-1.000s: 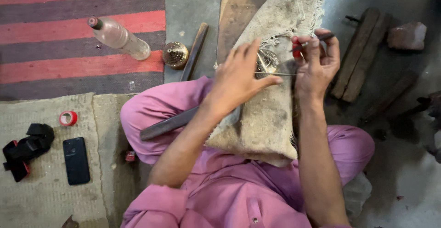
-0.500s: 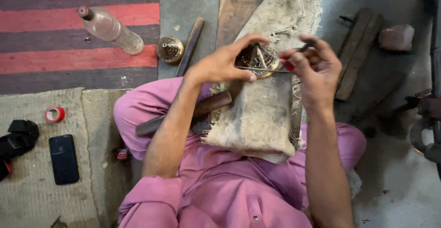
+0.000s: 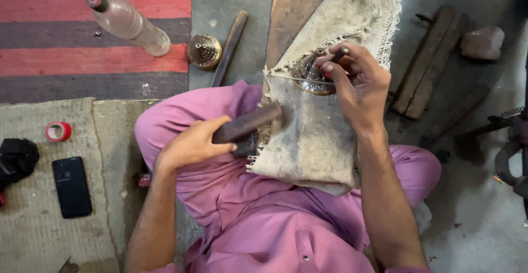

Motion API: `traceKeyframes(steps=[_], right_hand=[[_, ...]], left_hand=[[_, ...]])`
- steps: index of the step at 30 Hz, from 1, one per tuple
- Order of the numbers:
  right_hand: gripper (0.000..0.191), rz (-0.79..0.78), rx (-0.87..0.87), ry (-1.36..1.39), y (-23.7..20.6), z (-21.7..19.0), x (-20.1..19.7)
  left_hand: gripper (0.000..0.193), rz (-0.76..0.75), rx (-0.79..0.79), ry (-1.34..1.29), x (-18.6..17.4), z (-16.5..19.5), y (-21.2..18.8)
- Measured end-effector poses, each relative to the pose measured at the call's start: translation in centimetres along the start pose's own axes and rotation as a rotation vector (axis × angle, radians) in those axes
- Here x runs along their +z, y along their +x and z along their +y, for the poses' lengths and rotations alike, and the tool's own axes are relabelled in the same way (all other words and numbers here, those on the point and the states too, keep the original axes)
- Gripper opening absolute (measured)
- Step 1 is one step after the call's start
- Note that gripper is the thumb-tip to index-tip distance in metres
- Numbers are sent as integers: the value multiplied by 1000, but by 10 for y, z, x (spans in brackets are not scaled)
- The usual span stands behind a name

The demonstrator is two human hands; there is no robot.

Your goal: The person sits cross-legged and repeatedly hammers a small ornate metal object placed on a cloth-covered block. They use a wooden mallet in the right hand and a small punch or chisel in the left hand to strike the metal object.

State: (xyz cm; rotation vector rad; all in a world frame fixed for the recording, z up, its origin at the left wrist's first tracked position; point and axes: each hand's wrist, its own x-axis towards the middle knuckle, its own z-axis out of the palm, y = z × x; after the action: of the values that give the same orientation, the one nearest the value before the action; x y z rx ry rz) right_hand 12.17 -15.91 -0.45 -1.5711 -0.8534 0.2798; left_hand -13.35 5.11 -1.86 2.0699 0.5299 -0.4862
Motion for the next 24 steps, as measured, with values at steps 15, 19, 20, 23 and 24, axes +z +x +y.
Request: traceKeyframes(steps=[15,19,20,23,24], right_hand=[[25,100,-91,-134,-5,-2,13],[22,105,-80,-210,-5,-4,12],[21,95,-91,-201,-5,-4,11],[19,77,-132,-270,-4,-5,9],[18,71,-148,-308,-4,-5,9]], left_hand=[[82,851,574,770,-69,96,32],[80,735,726,543,-78,105,37],[75,774,705,671,-78,106,38],[69,815,664,866,-76,105,40],[71,785,676,806,-76,104,40]])
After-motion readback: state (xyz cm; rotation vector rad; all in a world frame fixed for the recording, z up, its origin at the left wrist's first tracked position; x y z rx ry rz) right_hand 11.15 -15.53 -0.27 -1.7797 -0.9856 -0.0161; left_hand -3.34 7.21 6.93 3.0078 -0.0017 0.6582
